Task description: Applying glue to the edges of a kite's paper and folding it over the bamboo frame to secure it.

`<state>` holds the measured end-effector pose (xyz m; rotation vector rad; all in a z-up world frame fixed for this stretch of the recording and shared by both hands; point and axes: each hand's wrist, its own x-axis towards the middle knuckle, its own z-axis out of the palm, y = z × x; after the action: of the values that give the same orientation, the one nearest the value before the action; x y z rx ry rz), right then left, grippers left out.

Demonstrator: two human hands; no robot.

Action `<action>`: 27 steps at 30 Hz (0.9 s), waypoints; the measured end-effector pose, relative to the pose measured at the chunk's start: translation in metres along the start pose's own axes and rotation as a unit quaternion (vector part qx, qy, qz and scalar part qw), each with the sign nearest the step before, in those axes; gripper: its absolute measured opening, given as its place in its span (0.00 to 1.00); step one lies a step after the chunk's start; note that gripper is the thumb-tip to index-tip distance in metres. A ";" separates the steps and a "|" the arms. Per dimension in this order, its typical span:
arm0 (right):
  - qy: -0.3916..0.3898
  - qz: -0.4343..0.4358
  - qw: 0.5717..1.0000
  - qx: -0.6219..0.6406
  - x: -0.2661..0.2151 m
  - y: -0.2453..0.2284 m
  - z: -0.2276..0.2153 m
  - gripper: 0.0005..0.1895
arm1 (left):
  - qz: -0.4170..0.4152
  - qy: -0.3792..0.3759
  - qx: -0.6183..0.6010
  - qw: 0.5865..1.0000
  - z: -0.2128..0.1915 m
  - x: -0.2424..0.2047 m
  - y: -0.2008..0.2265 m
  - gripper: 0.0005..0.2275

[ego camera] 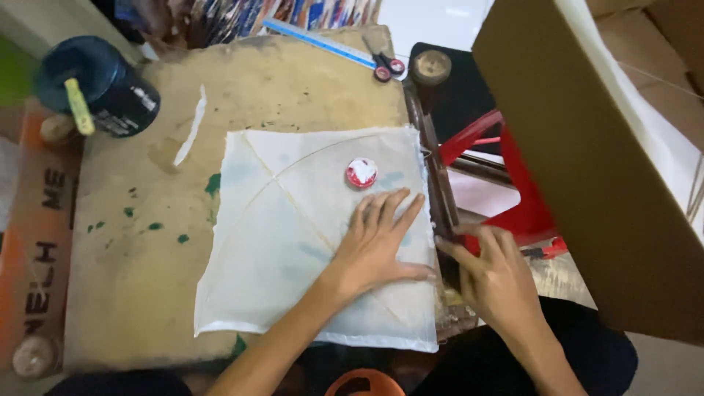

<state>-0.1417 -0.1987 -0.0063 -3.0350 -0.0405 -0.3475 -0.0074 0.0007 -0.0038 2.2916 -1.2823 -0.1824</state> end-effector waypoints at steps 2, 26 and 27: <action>-0.011 -0.021 1.000 0.011 0.008 -0.003 0.001 0.20 | -0.002 0.008 0.003 1.000 0.002 -0.001 -0.003 0.52; -0.037 -0.002 0.997 0.074 0.038 0.008 -0.004 0.27 | -0.068 -0.017 0.005 0.998 -0.010 0.017 -0.003 0.55; -0.029 -0.002 0.998 0.058 0.039 0.012 -0.004 0.25 | -0.067 -0.022 0.000 0.998 -0.010 0.021 -0.003 0.55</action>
<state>-0.1043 -0.2106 0.0058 -2.9301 -0.0690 -0.2478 0.0094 -0.0119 0.0059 2.3867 -1.1504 -0.2800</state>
